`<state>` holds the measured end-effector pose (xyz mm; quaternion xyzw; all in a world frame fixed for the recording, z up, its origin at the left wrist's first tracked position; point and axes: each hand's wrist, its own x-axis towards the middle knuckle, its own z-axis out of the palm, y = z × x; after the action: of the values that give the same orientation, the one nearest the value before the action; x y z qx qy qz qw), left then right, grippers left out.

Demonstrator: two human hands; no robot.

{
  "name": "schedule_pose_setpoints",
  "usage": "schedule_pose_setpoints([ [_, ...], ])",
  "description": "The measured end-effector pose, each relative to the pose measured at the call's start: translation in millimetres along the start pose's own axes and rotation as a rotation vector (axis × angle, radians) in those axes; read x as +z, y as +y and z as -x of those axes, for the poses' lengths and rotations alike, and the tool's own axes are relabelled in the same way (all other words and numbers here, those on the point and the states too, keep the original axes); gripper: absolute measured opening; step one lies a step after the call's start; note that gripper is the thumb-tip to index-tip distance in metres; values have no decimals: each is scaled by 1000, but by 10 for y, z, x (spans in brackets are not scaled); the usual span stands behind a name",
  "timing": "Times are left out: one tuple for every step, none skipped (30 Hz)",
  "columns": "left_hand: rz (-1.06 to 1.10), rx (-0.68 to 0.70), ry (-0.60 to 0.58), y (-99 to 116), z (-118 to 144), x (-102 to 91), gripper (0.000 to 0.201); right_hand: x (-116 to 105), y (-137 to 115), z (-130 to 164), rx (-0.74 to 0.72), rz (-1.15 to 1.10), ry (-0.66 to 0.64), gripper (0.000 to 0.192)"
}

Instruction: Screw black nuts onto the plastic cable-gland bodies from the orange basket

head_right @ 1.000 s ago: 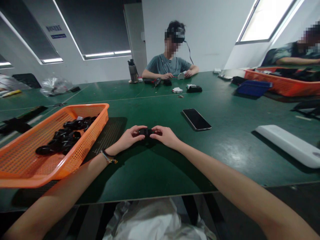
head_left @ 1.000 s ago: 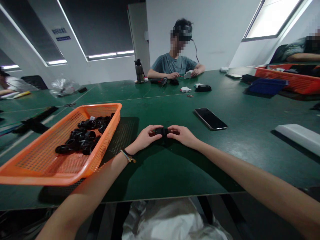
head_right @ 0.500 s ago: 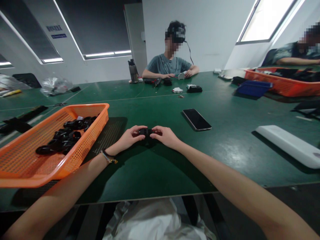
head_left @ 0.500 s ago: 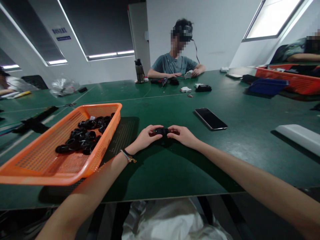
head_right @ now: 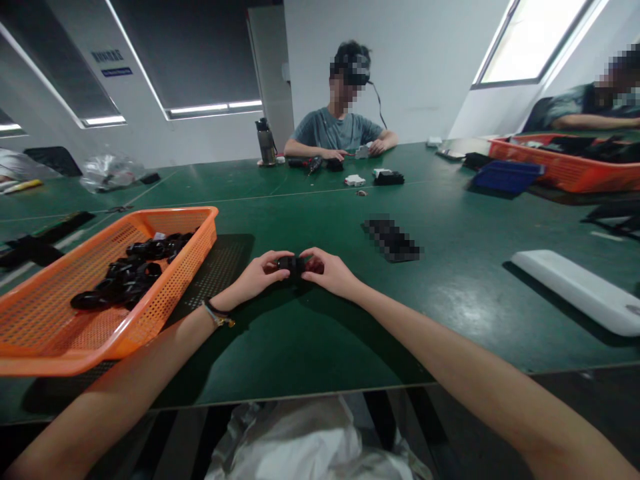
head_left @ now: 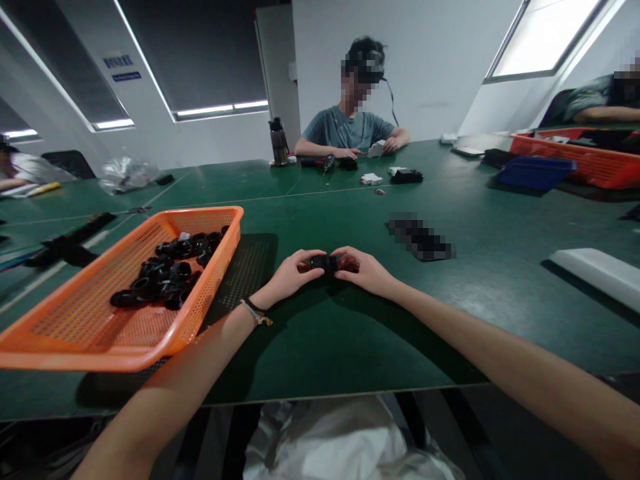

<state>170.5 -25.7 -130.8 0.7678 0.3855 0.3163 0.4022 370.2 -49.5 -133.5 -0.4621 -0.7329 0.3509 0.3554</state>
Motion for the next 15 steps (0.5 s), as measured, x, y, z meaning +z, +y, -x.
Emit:
schedule_pose_setpoints([
  [-4,3,-1,-2,0,1,41,-2,2,0,-5,3,-4,33],
  [-7,4,-2,-2,1,1,41,-3,3,-1,-6,7,-4,32],
  [-6,4,-3,1,2,0,41,-5,3,-2,-6,11,-3,32],
  [-4,3,-5,5,4,0,42,-6,2,-3,-5,14,-1,31],
  [-1,2,-8,9,5,-2,42,-8,2,-4,-5,16,-3,30],
  [2,2,-10,14,6,-3,41,-9,2,-5,-3,16,-5,30],
  [4,3,-11,17,6,-5,41,-9,2,-5,-1,14,-7,30],
  [3,4,-12,18,6,-6,41,-10,2,-5,1,11,-7,29],
  [-1,6,-12,18,5,-7,41,-10,2,-5,4,8,-6,29],
  [-5,7,-11,16,4,-8,41,-9,2,-5,6,6,-4,30],
  [-10,8,-10,13,3,-8,41,-8,2,-4,10,7,-2,30],
  [-12,8,-11,9,3,-8,41,-8,2,-4,12,9,-1,30],
  [-13,8,-12,6,2,-8,42,-7,3,-4,14,11,-1,30],
  [-13,7,-12,5,3,-8,42,-6,5,-4,14,12,-1,30],
  [-11,7,-11,5,3,-9,42,-6,7,-4,13,12,-2,30],
])
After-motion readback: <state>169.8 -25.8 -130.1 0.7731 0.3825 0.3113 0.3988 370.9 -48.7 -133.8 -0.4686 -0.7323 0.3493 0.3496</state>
